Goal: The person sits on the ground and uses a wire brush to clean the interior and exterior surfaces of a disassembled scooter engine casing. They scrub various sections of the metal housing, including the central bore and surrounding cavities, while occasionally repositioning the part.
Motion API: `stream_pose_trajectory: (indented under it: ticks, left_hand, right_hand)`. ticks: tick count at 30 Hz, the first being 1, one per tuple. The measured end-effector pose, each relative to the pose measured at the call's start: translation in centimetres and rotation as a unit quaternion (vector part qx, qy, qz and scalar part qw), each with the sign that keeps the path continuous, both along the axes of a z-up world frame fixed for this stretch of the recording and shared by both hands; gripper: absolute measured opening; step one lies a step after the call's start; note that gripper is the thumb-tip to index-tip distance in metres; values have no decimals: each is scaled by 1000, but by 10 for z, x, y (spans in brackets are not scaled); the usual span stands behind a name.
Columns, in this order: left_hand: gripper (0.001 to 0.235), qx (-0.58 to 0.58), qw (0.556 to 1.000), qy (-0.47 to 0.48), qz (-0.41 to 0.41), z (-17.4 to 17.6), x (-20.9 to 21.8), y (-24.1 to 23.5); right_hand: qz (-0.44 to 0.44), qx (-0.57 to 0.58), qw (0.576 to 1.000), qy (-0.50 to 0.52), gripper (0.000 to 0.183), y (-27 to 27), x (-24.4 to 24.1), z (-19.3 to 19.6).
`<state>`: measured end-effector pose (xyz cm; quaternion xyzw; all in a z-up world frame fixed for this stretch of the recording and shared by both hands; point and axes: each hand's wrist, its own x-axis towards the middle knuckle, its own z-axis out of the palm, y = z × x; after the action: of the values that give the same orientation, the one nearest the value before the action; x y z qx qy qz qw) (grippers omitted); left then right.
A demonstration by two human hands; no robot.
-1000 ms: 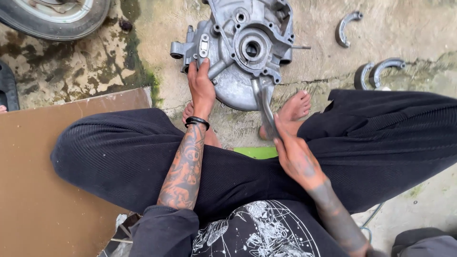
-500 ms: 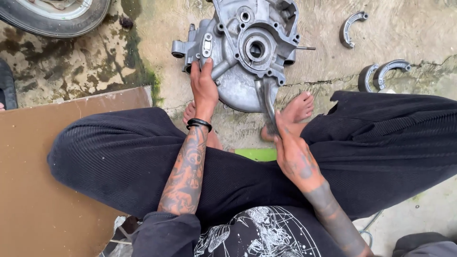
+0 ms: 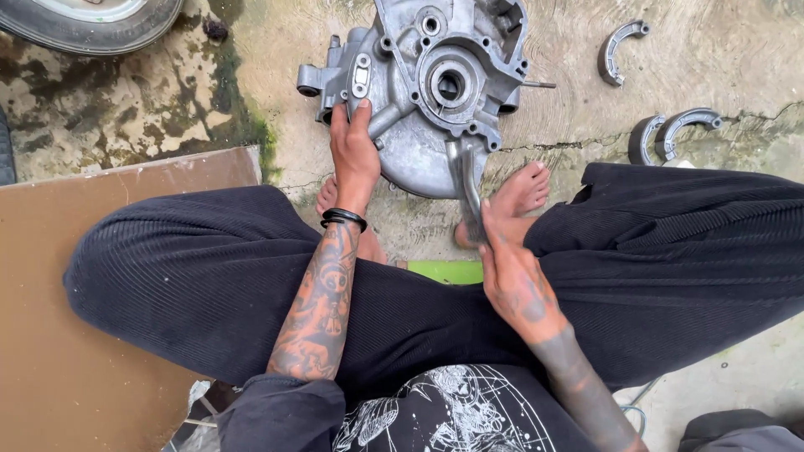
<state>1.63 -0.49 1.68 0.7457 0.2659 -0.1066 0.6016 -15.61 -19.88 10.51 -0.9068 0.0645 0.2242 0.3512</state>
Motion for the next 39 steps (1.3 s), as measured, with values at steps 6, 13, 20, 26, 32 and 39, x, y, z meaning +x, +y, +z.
stream_pose_trajectory:
  ticks: [6,13,20,26,32,39]
  left_hand:
    - [64,5,1000,8,-4,9,-1,-3]
    - [68,-8,1000,6,-1,-1,2,2]
    - [69,-11,1000,20,0,3,3,0]
    - [69,-1,1000,20,-3,2,0,1]
    - [74,-5,1000,26,-5,-3,2,2]
    - [68,3,1000,21,-8,12,-2,-3]
  right_hand:
    - [4,-47,999,-11,51,1,-9,2]
    - [-23,53,998,-35,58,6,11,6]
    - [-25,27,999,8,60,5,-3,8]
    - [-24,20,999,-20,57,5,-12,4]
    - [-1,-35,997,-67,52,8,5,3]
    - [-18,-2,1000,23,60,3,-17,22]
